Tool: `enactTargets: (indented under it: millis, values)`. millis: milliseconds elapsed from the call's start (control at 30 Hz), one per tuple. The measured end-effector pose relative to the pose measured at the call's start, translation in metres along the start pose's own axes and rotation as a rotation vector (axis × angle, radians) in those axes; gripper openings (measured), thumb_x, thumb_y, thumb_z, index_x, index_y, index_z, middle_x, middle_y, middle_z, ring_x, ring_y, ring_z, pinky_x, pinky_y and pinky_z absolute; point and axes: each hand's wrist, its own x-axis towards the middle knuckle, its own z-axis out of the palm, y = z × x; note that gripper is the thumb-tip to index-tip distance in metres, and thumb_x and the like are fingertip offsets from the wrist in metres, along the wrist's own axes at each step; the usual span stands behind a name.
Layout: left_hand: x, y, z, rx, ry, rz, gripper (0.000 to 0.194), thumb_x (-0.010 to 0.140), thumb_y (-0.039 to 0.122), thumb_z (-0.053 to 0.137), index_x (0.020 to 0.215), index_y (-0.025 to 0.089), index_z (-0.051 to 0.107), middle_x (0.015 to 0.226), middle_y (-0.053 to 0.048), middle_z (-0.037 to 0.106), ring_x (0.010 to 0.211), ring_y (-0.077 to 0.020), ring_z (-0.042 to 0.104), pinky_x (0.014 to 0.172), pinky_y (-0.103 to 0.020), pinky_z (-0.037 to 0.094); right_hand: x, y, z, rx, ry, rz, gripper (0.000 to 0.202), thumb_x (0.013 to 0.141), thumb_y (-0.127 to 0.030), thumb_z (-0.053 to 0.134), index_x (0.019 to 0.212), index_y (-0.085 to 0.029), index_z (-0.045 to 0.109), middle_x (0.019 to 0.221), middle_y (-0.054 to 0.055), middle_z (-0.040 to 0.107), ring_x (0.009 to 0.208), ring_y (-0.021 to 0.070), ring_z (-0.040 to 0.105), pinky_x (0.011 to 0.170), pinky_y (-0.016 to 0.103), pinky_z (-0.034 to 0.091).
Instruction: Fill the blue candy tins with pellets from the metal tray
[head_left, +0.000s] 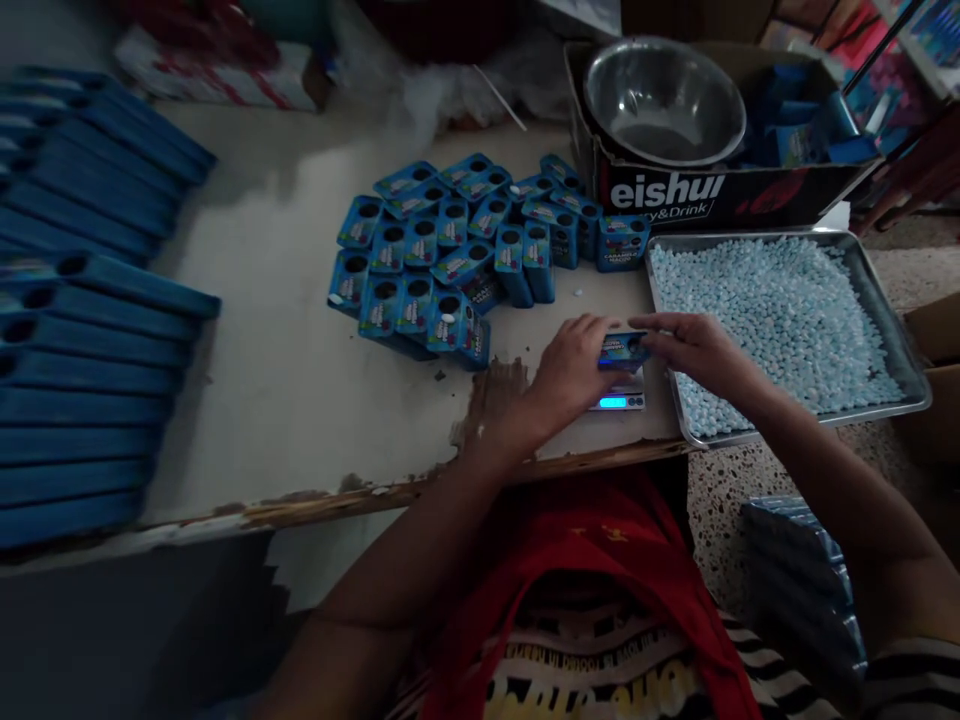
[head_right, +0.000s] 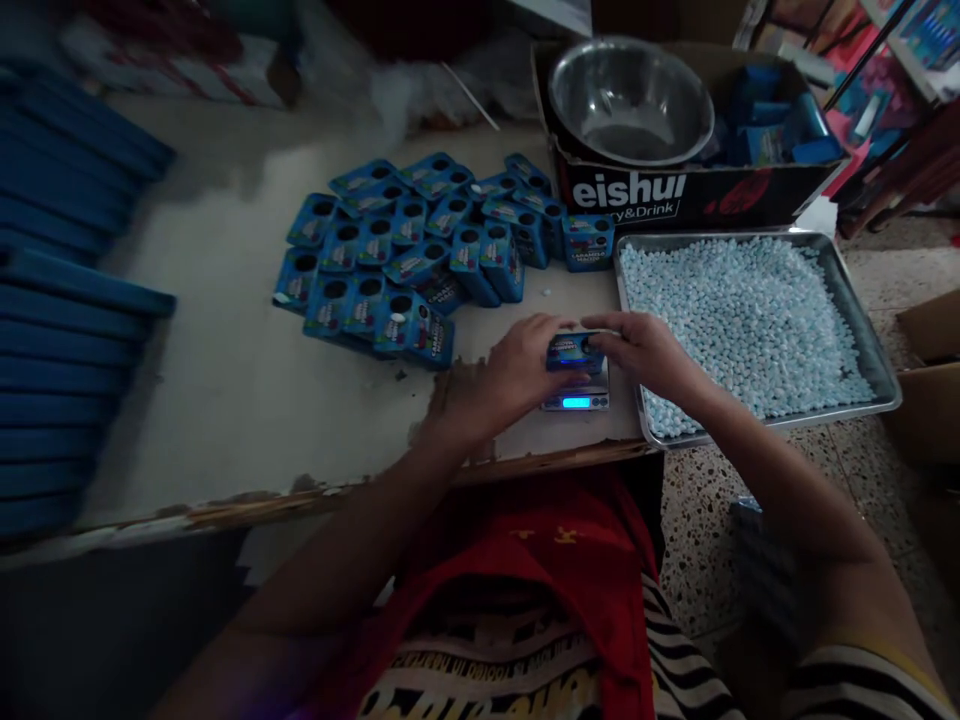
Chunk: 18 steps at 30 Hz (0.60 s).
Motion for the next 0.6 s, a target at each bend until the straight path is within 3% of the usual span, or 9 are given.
enactTargets:
  millis: [67,133,200,267,367,467,533,600]
  values:
    - [0.004,0.005,0.001,-0.071,-0.032,0.032,0.042,0.086,0.020,0.091,0.124,0.022,0.076,0.123,-0.009,0.080,0.119,-0.0310,0.076,0.107,-0.046,0.063,-0.001,-0.001,-0.003,0.031,0.028,0.013,0.035,0.088,-0.044,0.085,0.112,-0.018,0.087,0.063,-0.006,0.050,0.059,0.0098,0.040,0.054,0.026,0.027]
    - [0.002,0.010,-0.011,-0.124,0.004,0.078,0.035,0.088,0.016,0.088,0.120,0.022,0.078,0.118,-0.008,0.081,0.114,-0.0284,0.078,0.103,-0.043,0.064,-0.002,-0.003,-0.012,0.144,0.098,0.027,0.035,0.087,-0.046,0.086,0.110,-0.019,0.087,0.066,-0.004,0.054,0.057,0.0090,0.039,0.053,0.026,0.025]
    - [-0.004,0.008,-0.041,-0.136,0.127,0.113,0.037,0.087,0.016,0.090,0.122,0.022,0.078,0.118,-0.007,0.081,0.113,-0.0265,0.078,0.101,-0.040,0.064,0.002,-0.005,-0.021,0.242,0.190,0.032,0.032,0.083,-0.044,0.089,0.104,-0.020,0.087,0.073,-0.001,0.061,0.058,0.0084,0.041,0.052,0.026,0.024]
    - [-0.012,-0.008,-0.092,-0.084,0.301,0.119,0.044,0.084,0.018,0.095,0.124,0.021,0.077,0.119,-0.006,0.081,0.111,-0.0244,0.078,0.101,-0.038,0.064,0.014,-0.006,-0.019,0.266,0.219,0.033,0.030,0.080,-0.041,0.091,0.099,-0.019,0.087,0.072,-0.001,0.059,0.058,0.0081,0.039,0.053,0.026,0.022]
    - [-0.016,-0.059,-0.194,0.122,0.522,0.067,0.056,0.078,0.025,0.102,0.127,0.019,0.076,0.120,-0.003,0.080,0.109,-0.0214,0.075,0.107,-0.037,0.063,0.044,-0.010,0.016,0.116,0.098,-0.033,0.035,0.091,-0.048,0.080,0.107,-0.018,0.087,0.061,-0.005,0.045,0.055,0.0100,0.033,0.053,0.027,0.022]
    - [-0.004,-0.135,-0.292,0.337,0.593,-0.150,0.081,0.063,0.017,0.108,0.135,0.015,0.072,0.134,-0.002,0.078,0.121,-0.0207,0.070,0.123,-0.043,0.055,0.079,-0.022,0.076,-0.346,-0.059,-0.213,0.041,0.107,-0.045,0.062,0.132,-0.022,0.083,0.066,-0.001,0.059,0.059,0.0152,0.049,0.059,0.029,0.032]
    - [0.009,-0.189,-0.336,0.366,0.607,-0.372,0.085,0.056,0.011,0.109,0.132,0.013,0.071,0.136,-0.002,0.079,0.114,-0.0178,0.067,0.127,-0.047,0.052,0.100,-0.031,0.111,-0.759,-0.140,-0.310,0.041,0.111,-0.035,0.057,0.146,-0.028,0.076,0.084,0.004,0.077,0.073,0.0202,0.065,0.066,0.031,0.037]
    - [0.016,-0.238,-0.358,0.315,0.560,-0.452,0.074,0.065,0.017,0.106,0.129,0.012,0.069,0.125,0.002,0.082,0.104,-0.0131,0.065,0.125,-0.044,0.053,0.118,-0.039,0.132,-1.075,-0.225,-0.365,0.044,0.113,-0.027,0.053,0.152,-0.032,0.072,0.107,0.007,0.086,0.088,0.0239,0.074,0.069,0.032,0.037]
